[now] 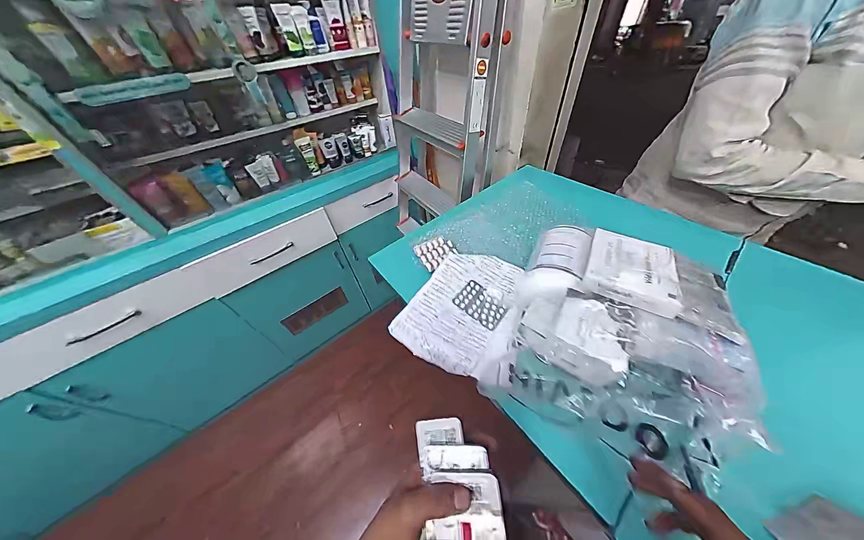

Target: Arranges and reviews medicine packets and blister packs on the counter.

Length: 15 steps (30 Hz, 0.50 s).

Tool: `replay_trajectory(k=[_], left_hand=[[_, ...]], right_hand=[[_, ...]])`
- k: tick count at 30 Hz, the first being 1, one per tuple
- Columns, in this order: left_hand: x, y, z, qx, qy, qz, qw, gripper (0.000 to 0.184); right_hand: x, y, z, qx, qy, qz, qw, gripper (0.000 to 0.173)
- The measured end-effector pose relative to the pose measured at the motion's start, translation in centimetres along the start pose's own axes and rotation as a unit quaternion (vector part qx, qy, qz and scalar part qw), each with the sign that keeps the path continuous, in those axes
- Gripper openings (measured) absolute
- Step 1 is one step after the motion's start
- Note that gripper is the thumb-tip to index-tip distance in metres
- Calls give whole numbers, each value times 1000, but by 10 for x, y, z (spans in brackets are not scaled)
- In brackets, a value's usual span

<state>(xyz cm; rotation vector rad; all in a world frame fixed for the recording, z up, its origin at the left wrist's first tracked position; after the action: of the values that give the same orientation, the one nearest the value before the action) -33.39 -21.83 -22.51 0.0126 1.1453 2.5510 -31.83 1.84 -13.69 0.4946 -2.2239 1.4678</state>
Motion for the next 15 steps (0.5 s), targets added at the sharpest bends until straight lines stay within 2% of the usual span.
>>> replay_trajectory(k=[4,5,7,8,12,13,15], left_hand=[[22,47,-50,0,17,16,1000,26],[34,52,-55,-13,-5,10,1000,31],[64,61,-57,-46,-101,6,994,49],[78,64,-59,-62,-117,4,991,55],[119,78,-71,-79,-87,13,993,58],[128,81,-76,-74,-73,10,995,58],[142,86,-90,-55,-33,2,998,58]], right_hand=[[62,-19,65,-171,-42,-67,982,36],[75,-18,78,-213,-50,-78,973,34],[93,-5,102,-308,-59,-88,946,38],[99,6,110,-355,-61,-88,929,40],[113,33,113,-495,-51,-82,864,28],[114,34,113,-507,-57,-73,857,28],[115,35,111,-520,-66,-50,850,42]])
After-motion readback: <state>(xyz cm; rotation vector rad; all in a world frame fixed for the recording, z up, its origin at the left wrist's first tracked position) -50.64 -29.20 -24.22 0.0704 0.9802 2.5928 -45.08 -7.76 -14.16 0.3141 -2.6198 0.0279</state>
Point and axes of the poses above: each hand's wrist, its own x-axis towards the middle knuckle, its own z-axis out of the palm, y = z × x, the point moved 10 cm from there along x, towards the middle knuckle, and after that the axes turned 2 degrees about x, right-handed, at the moved point
